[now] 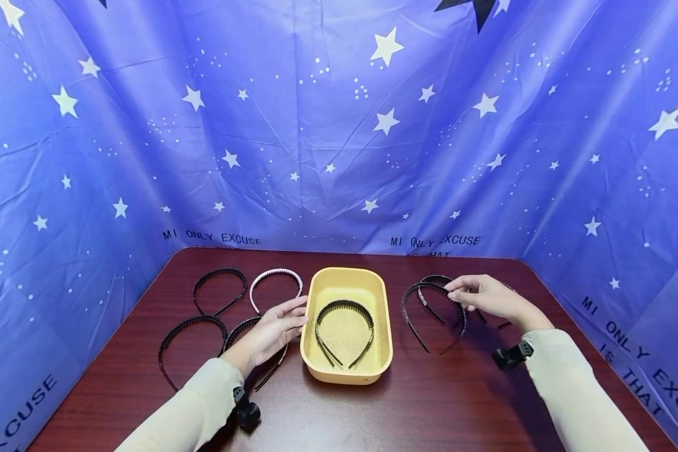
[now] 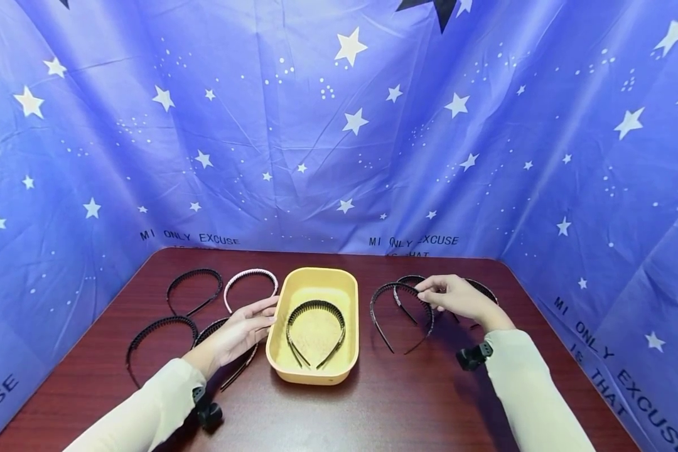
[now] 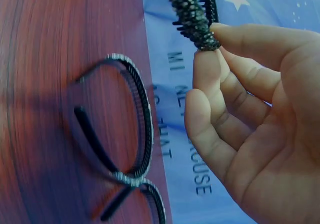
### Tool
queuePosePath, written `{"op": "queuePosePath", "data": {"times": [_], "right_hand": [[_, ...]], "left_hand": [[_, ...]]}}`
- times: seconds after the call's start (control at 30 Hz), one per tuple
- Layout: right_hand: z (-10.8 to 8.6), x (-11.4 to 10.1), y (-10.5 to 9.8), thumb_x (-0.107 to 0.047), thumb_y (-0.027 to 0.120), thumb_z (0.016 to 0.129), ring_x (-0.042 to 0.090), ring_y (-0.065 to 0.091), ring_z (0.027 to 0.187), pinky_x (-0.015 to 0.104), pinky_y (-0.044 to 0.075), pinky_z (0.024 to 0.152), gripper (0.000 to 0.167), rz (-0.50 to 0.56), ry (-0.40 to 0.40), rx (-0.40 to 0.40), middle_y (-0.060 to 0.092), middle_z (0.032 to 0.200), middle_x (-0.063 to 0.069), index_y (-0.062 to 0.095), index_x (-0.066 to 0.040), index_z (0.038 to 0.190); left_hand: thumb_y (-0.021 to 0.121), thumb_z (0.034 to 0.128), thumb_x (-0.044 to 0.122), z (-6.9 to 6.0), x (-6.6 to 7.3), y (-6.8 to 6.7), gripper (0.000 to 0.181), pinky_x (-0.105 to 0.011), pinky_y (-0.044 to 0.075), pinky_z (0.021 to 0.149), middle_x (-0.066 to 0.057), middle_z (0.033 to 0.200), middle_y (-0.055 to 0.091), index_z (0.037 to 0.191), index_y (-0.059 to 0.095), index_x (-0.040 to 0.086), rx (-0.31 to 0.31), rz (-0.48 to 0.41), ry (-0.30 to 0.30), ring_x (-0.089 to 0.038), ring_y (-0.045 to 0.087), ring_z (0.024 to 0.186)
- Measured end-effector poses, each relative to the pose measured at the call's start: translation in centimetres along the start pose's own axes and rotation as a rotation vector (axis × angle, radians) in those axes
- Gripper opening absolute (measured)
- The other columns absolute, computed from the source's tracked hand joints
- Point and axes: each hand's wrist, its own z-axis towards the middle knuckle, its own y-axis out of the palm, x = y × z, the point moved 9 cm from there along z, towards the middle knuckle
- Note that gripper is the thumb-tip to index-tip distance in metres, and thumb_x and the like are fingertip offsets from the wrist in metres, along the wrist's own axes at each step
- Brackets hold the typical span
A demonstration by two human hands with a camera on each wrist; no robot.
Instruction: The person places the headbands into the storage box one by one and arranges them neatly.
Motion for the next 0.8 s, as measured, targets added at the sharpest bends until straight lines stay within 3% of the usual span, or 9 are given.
{"op": "queuePosePath", "data": {"times": [0.2, 0.4, 0.57, 0.8], "right_hand": [[0.9, -1.5, 1.0, -0.022, 0.066, 0.098, 0.024, 0.063, 0.08, 0.034, 0.056, 0.069, 0.034, -0.009, -0.032, -0.004, 0.067, 0.094, 0.011, 0.065, 0.0, 0.123], [2.1, -3.1, 2.1, -0.024, 0.066, 0.098, 0.024, 0.062, 0.081, 0.04, 0.056, 0.074, 0.031, -0.001, -0.06, -0.006, 0.068, 0.097, 0.013, 0.068, -0.003, 0.12], [3.2, -4.2, 3.2, -0.023, 0.067, 0.097, 0.031, 0.061, 0.077, 0.034, 0.054, 0.068, 0.026, -0.022, -0.086, -0.009, 0.066, 0.088, 0.008, 0.07, -0.005, 0.115], [4.3, -5.8, 4.7, -0.02, 0.068, 0.096, 0.026, 0.061, 0.076, 0.029, 0.055, 0.065, 0.025, -0.015, -0.129, -0.032, 0.064, 0.085, 0.004, 0.069, -0.003, 0.114]], "left_hand": [[0.053, 0.0975, -0.007, 0.0, 0.0, 0.0, 0.062, -0.029, 0.051, 0.097, -0.015, 0.124, 0.055, 0.153, 0.025, -0.009, -0.004, -0.002, 0.005, -0.017, 0.06, 0.11], [0.053, 0.0977, -0.007, 0.1, 0.0, -0.2, 0.062, -0.028, 0.052, 0.096, -0.016, 0.126, 0.054, 0.153, 0.026, -0.008, 0.007, 0.005, -0.002, -0.017, 0.06, 0.11], [0.053, 0.0978, -0.007, 0.1, -0.1, -0.4, 0.06, -0.029, 0.052, 0.095, -0.016, 0.125, 0.054, 0.152, 0.028, -0.007, 0.025, 0.004, -0.005, -0.018, 0.06, 0.11], [0.053, 0.0978, -0.007, 0.1, -0.2, -0.3, 0.06, -0.029, 0.052, 0.096, -0.015, 0.125, 0.055, 0.152, 0.029, -0.007, 0.026, 0.0, -0.008, -0.018, 0.06, 0.11]]}}
